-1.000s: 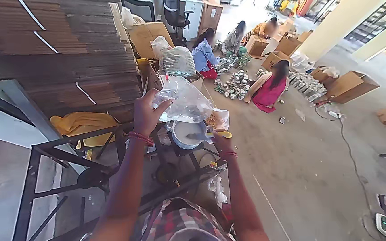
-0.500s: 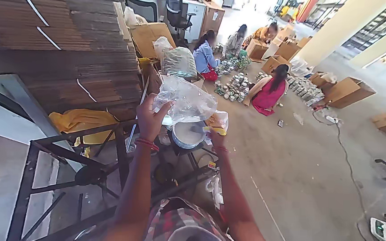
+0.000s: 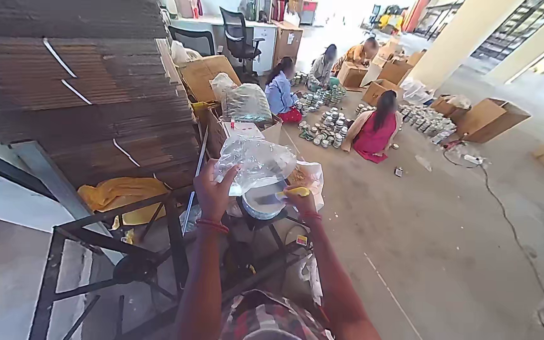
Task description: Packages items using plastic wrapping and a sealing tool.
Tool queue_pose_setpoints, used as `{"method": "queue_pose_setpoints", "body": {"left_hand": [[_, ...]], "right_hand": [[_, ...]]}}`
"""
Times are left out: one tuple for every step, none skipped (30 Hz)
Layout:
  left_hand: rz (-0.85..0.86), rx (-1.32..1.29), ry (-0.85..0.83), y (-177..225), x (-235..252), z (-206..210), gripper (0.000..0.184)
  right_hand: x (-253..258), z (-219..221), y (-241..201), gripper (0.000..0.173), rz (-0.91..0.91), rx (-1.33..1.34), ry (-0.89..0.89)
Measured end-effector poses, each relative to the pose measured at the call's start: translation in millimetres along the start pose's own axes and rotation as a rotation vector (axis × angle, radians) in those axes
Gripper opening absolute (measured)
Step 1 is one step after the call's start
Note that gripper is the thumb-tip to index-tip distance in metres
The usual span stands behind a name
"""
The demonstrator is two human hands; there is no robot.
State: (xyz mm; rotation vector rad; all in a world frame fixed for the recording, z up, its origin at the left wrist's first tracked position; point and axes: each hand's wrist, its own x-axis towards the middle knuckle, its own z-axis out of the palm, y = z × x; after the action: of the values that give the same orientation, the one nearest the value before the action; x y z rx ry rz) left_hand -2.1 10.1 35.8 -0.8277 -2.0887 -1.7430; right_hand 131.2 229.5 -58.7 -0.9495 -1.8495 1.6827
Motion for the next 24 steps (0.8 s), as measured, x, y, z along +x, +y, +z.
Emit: {"method": "queue_pose_setpoints", "body": {"left_hand": [[0.005, 0.005, 0.008, -1.1, -0.2, -0.2, 0.033], [0.005, 0.007, 0.016, -2.4, -1.0, -0.7, 0.032], [-0.002, 0.005, 0.022, -3.6, -2.6, -1.4, 0.031], [-0.007, 0.003, 0.027, -4.3, -4.0, -1.8, 0.032], [-0.012, 0.003, 0.030, -4.5, -4.5, -2.2, 0.032], [-0.019, 0.005, 0.032, -4.9, -4.3, -2.6, 0.033], [-0.025, 0.011, 0.036, -5.7, -4.0, -3.2, 0.033], [-0.024, 0.016, 0.041, -7.3, -3.7, -3.4, 0.033], [-0.023, 0.018, 0.046, -8.8, -3.1, -3.3, 0.034], [-0.024, 0.015, 0.049, -9.8, -2.6, -3.4, 0.034], [-0.022, 0.014, 0.055, -10.3, -1.8, -3.9, 0.035], [-0.022, 0.010, 0.061, -10.5, -1.4, -3.9, 0.035], [-0.017, 0.012, 0.069, -11.7, -1.2, -3.4, 0.034], [-0.012, 0.013, 0.073, -12.8, -1.9, -2.9, 0.034], [-0.011, 0.013, 0.070, -13.4, -3.2, -2.4, 0.034], [-0.015, 0.019, 0.063, -13.2, -4.4, -1.9, 0.034], [-0.017, 0.022, 0.058, -12.7, -5.2, -1.2, 0.035], [-0.015, 0.023, 0.052, -12.3, -5.7, -0.1, 0.035], [-0.009, 0.022, 0.049, -11.7, -5.7, 1.7, 0.034], [0.000, 0.016, 0.047, -11.6, -5.4, 3.7, 0.034], [0.010, 0.009, 0.046, -11.8, -5.2, 4.7, 0.033], [0.016, 0.003, 0.042, -11.9, -4.9, 4.6, 0.032], [0.013, 0.000, 0.035, -11.4, -4.4, 3.7, 0.032], [0.009, 0.003, 0.030, -10.3, -4.1, 3.2, 0.032]], "right_hand": [[-3.5, -7.0, -4.3, 0.021, -0.010, -0.033, -0.029], [-3.7, -14.3, -5.8, 0.021, -0.027, -0.069, -0.022], [-0.6, -19.9, -3.4, 0.020, -0.060, -0.099, 0.024], [4.4, -21.7, -0.9, 0.020, -0.081, -0.120, 0.081], [9.6, -18.2, 0.4, 0.020, -0.089, -0.120, 0.136], [14.7, -10.8, 1.5, 0.020, -0.100, -0.111, 0.170], [17.8, -1.7, 2.5, 0.021, -0.100, -0.085, 0.171], [16.9, 5.6, 1.8, 0.022, -0.076, -0.054, 0.132], [12.4, 9.1, -1.0, 0.022, -0.047, -0.020, 0.068], [5.9, 8.0, -4.9, 0.021, -0.022, 0.002, -0.005], [0.1, 3.2, -8.7, 0.021, 0.002, 0.002, -0.057], [-3.0, -4.9, -9.7, 0.021, 0.013, -0.004, -0.077], [-3.0, -14.3, -7.8, 0.022, 0.014, -0.012, -0.062], [-1.3, -22.0, -4.3, 0.022, 0.008, -0.011, -0.014], [2.2, -25.6, 0.4, 0.022, 0.001, 0.002, 0.057], [6.4, -24.1, 4.9, 0.023, -0.010, 0.019, 0.131], [10.5, -17.8, 8.8, 0.023, -0.018, 0.042, 0.190], [13.9, -8.9, 13.2, 0.023, -0.021, 0.068, 0.227], [14.5, -0.5, 14.9, 0.023, -0.011, 0.095, 0.227], [12.3, 5.0, 13.2, 0.022, -0.001, 0.112, 0.194], [7.6, 6.4, 9.6, 0.020, 0.009, 0.112, 0.132], [1.6, 3.5, 5.6, 0.020, 0.018, 0.094, 0.067], [-3.2, -2.6, 1.1, 0.020, 0.016, 0.059, 0.027], [-6.0, -10.3, -3.3, 0.020, 0.008, 0.015, 0.025]]}}
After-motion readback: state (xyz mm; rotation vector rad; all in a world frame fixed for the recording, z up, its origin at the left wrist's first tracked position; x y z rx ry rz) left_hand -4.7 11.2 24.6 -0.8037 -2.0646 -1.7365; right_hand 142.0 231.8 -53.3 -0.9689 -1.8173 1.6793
